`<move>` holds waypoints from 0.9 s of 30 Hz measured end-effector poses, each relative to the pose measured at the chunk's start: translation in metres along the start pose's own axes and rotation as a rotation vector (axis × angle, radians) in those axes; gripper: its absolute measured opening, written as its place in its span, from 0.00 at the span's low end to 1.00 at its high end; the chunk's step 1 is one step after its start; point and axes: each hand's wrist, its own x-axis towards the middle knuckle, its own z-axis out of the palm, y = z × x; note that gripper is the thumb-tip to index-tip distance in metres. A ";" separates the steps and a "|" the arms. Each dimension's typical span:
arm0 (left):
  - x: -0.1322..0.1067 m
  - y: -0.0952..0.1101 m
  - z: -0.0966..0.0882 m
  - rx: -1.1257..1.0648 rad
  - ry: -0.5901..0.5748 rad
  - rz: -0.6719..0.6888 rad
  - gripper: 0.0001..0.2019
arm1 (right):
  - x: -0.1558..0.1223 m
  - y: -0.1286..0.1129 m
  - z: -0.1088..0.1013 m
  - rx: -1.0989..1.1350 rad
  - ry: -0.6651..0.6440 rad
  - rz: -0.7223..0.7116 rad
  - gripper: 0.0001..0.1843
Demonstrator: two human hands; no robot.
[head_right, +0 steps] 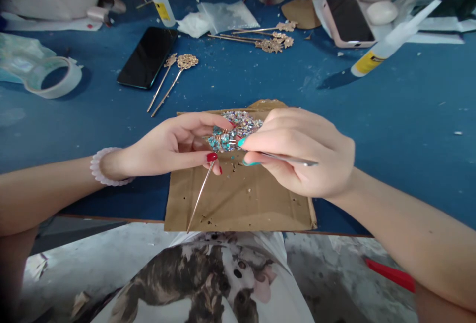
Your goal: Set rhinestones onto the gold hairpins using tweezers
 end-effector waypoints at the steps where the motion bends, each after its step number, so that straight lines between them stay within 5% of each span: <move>1: 0.000 0.000 0.000 0.000 0.000 -0.001 0.19 | 0.000 0.000 0.000 0.001 -0.003 -0.007 0.06; 8: -0.001 0.000 0.000 -0.010 -0.030 0.012 0.18 | 0.005 -0.002 -0.001 0.034 0.012 -0.090 0.06; 15: -0.002 -0.004 -0.003 -0.002 -0.046 -0.020 0.20 | 0.004 -0.004 0.000 0.028 0.033 -0.016 0.05; 20: -0.002 -0.004 -0.004 0.008 -0.043 -0.068 0.23 | 0.006 -0.011 0.003 -0.040 0.124 0.059 0.17; 27: -0.002 0.001 -0.001 0.036 -0.015 -0.139 0.25 | 0.010 -0.012 0.002 0.008 0.034 0.042 0.14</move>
